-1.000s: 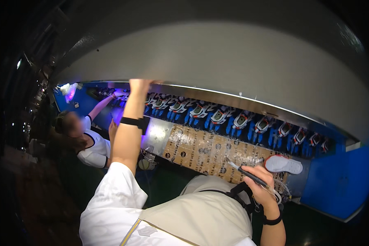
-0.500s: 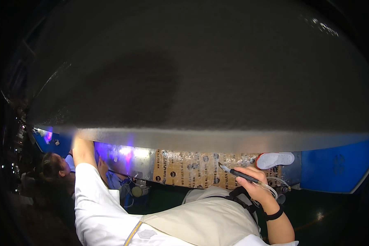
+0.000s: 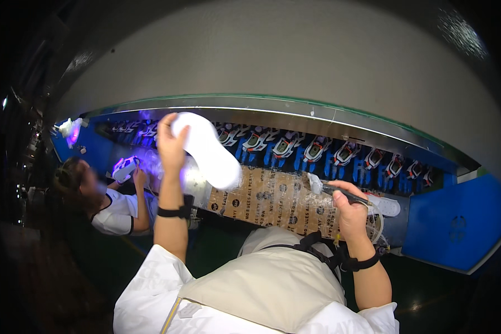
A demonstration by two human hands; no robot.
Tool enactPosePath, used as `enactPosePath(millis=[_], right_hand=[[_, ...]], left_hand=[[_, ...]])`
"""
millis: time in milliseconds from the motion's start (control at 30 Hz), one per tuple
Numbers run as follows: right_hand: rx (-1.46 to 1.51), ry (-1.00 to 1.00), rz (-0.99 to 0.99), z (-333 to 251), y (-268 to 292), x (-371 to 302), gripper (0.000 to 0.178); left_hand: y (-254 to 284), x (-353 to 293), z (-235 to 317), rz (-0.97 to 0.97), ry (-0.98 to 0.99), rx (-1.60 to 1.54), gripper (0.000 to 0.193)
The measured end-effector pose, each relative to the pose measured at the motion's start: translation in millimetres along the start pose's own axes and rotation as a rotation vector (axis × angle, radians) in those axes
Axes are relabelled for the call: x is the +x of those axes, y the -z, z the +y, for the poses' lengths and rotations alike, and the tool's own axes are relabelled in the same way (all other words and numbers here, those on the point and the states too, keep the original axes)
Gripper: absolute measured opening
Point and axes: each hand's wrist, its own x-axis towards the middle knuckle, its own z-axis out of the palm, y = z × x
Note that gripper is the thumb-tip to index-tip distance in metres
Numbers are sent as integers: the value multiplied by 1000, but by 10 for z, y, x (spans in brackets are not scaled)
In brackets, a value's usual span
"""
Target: Applying glue or adhesive to the underside of shoe outsoles using a handheld brush on an assembly line.
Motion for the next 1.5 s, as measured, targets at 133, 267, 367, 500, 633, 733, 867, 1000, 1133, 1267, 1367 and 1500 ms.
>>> enactPosePath(millis=[133,267,367,500,633,733,867,1000,1133,1267,1367,1500], right_hand=[[0,-44,-81,-104,-99,-40,27],[-163,22,-269,-237,-319,-135,23],[-254,56,-355,-272,-537,-141,22],[-308,66,-353,-264,-778,-103,20],[-495,282,-244,-173,-967,-64,23],[-703,696,-497,-138,-983,-46,27],[-417,390,-729,-180,-930,-12,27],[-701,589,-523,-218,-999,12,27],[-554,480,-877,-228,-1180,31,29],[-710,558,-361,-215,-1392,36,29],[-621,604,-786,-201,-1535,28,34],[-753,619,-406,-173,-1679,0,33]], left_hand=[[-662,-1437,302,-255,570,-491,78],[-787,-2107,546,-365,1049,-1037,73],[-765,-2230,721,-423,1058,-1345,80],[-860,-2259,882,-413,1070,-1284,96],[-958,-2296,950,-380,971,-1278,85],[-949,-2284,947,-319,949,-1206,75],[-890,-2198,880,-388,976,-1348,78],[-856,-2046,760,-248,1025,-1353,75],[-772,-1755,644,-365,975,-1489,77],[-665,-1392,588,-264,1048,-1536,84],[-602,-1171,613,-485,1096,-1470,93],[-550,-913,610,-432,1087,-1427,100]])
